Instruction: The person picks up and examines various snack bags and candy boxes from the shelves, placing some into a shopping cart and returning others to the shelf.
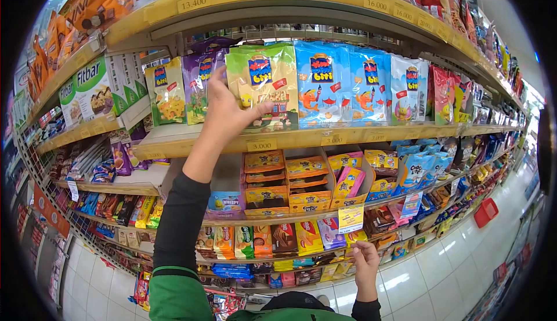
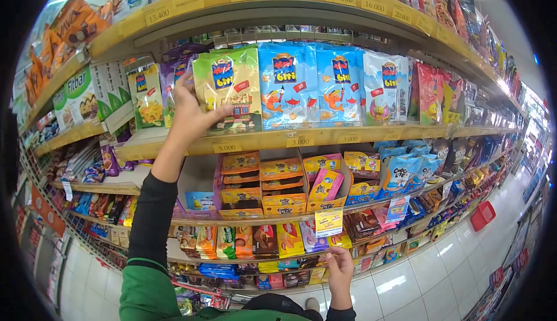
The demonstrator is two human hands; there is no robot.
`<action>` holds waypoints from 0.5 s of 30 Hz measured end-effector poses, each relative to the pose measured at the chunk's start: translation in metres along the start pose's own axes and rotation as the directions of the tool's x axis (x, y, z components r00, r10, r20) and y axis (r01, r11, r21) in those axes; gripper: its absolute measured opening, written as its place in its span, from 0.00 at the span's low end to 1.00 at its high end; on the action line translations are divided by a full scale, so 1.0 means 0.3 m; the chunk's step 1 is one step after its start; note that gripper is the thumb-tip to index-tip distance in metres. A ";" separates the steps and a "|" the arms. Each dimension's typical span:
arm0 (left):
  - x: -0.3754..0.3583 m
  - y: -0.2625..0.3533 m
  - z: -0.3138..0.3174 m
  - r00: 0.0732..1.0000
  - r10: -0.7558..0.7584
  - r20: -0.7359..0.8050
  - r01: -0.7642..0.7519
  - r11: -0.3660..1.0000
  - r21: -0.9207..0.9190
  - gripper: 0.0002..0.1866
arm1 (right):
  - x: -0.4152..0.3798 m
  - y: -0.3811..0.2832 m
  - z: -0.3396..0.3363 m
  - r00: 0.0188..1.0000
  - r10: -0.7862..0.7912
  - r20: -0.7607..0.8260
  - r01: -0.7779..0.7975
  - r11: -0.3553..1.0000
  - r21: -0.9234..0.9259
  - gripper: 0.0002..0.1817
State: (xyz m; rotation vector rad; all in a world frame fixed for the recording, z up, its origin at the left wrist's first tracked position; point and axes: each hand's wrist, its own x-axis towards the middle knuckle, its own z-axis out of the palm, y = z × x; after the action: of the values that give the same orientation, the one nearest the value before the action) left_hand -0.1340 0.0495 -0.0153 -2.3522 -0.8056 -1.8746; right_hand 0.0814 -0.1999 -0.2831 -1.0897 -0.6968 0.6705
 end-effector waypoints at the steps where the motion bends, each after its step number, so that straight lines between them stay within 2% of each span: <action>1: -0.009 -0.006 0.003 0.995 0.094 0.015 -0.095 0.991 0.092 0.51 | -0.001 0.000 0.002 1.000 0.006 0.006 -0.006 1.000 0.004 0.10; 2: -0.015 -0.006 0.000 0.997 0.045 0.064 -0.050 0.996 0.073 0.56 | -0.002 0.002 0.004 1.000 0.010 0.011 -0.010 1.000 0.005 0.10; 6: -0.017 0.010 -0.004 0.996 0.047 0.074 -0.059 0.984 0.166 0.56 | -0.005 0.007 0.013 1.000 0.022 0.021 -0.022 1.000 -0.017 0.10; 9: -0.020 0.018 -0.007 0.997 0.014 0.076 -0.025 0.989 0.149 0.55 | -0.003 0.024 0.015 0.999 0.033 0.029 -0.033 0.999 -0.024 0.11; 13: -0.032 0.043 -0.020 0.995 0.098 0.028 -0.101 0.974 0.201 0.52 | -0.003 0.040 0.036 0.996 0.065 0.057 -0.064 0.998 -0.007 0.11; 15: -0.039 0.039 -0.021 0.982 0.190 -0.017 -0.182 0.958 0.219 0.50 | -0.006 0.048 0.051 0.994 0.072 0.078 -0.070 0.997 -0.018 0.11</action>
State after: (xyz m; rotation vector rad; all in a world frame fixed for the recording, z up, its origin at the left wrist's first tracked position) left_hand -0.1366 0.0329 -0.0208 -2.1709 -0.7159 -1.6598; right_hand 0.0662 -0.1882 -0.2924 -1.1113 -0.7344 0.7734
